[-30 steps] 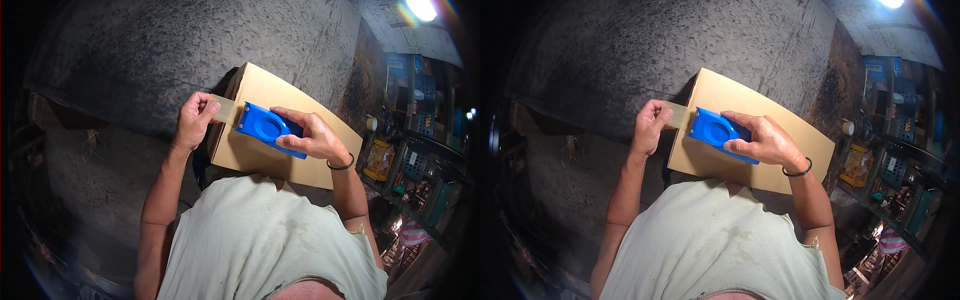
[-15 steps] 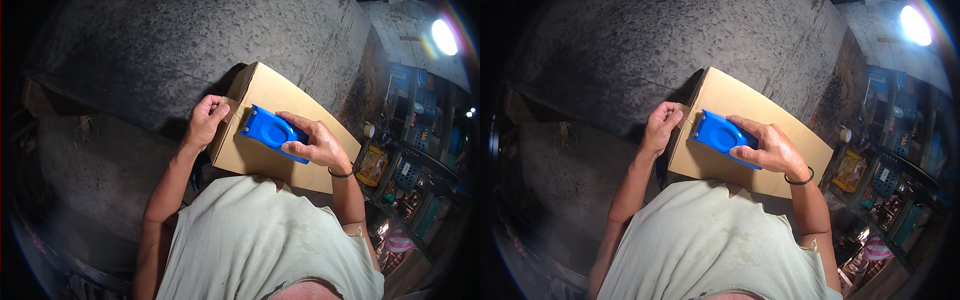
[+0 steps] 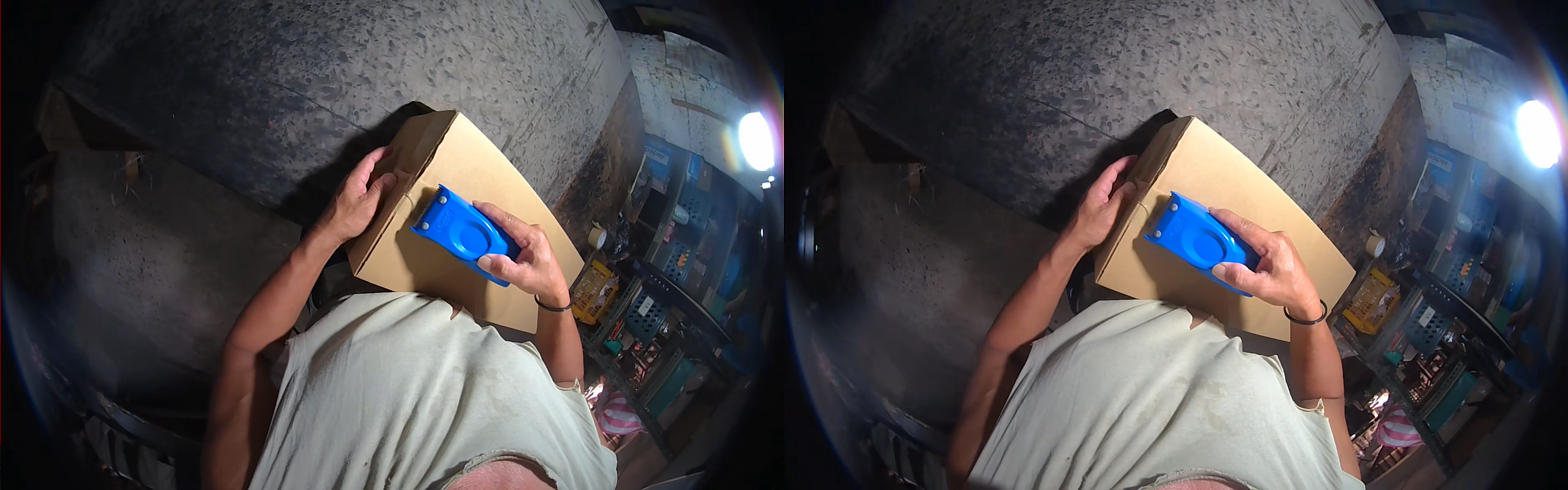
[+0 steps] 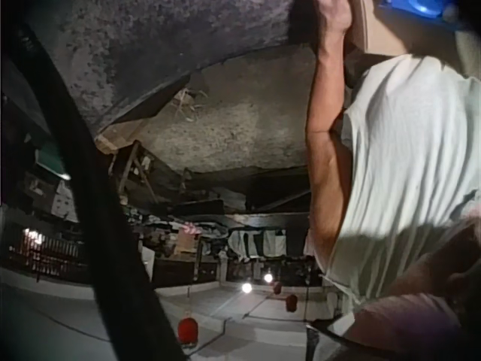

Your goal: Assembling a flat cardboard sheet into a box and securing it with packing tape.

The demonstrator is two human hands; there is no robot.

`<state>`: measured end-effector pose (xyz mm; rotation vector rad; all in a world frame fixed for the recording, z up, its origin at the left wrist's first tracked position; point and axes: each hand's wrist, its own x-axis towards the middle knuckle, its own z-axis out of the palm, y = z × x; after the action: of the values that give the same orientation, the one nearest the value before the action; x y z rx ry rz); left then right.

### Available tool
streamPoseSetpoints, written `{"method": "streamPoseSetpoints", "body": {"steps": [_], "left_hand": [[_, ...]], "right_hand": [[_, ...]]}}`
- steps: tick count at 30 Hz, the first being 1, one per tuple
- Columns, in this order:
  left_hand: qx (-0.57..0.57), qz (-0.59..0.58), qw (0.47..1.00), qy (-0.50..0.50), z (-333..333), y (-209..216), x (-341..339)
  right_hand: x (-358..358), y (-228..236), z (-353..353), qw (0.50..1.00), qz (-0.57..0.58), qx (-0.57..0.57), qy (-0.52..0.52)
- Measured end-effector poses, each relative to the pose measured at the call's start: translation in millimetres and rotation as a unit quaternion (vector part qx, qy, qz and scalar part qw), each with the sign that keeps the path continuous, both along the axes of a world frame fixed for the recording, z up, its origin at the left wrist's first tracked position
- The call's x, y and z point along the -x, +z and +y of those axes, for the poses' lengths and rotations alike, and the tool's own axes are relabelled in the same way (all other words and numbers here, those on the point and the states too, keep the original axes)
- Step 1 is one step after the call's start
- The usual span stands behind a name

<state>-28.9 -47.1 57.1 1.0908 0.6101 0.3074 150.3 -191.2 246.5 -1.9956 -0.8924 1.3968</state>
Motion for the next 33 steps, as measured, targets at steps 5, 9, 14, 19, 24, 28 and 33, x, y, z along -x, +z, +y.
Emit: {"method": "streamPoseSetpoints", "body": {"steps": [5, 9, 14, 19, 24, 28, 33], "left_hand": [[-0.158, 0.201, 0.965, -0.065, 22.3, -12.1, -14.3], [-0.262, 0.003, 0.964, 0.043, 16.8, 14.9, -57.9], [-0.460, 0.216, 0.861, -0.035, 25.9, -57.4, -61.4], [-0.191, -0.019, 0.981, -0.016, 17.6, 15.2, -73.5], [-0.390, 0.200, 0.897, -0.065, 16.5, -44.5, -39.3], [-0.175, -0.048, 0.980, -0.087, 10.0, 25.4, -40.0], [-0.343, 0.112, 0.929, -0.084, 3.4, -40.7, 3.7]], "right_hand": [[-2.5, -1.2, -0.8, 1.000, -0.011, -0.002, 0.006], [-1.6, -2.8, -2.4, 1.000, -0.003, -0.002, 0.002], [-0.6, -4.3, 0.0, 1.000, 0.002, -0.016, 0.004], [-2.5, -3.0, -3.4, 1.000, 0.003, -0.002, -0.005], [-0.9, -5.8, -2.0, 1.000, 0.003, -0.014, -0.005], [-0.9, -5.4, -5.9, 1.000, 0.006, -0.007, -0.014], [-0.3, -6.4, -1.7, 1.000, -0.007, -0.011, -0.003]]}}
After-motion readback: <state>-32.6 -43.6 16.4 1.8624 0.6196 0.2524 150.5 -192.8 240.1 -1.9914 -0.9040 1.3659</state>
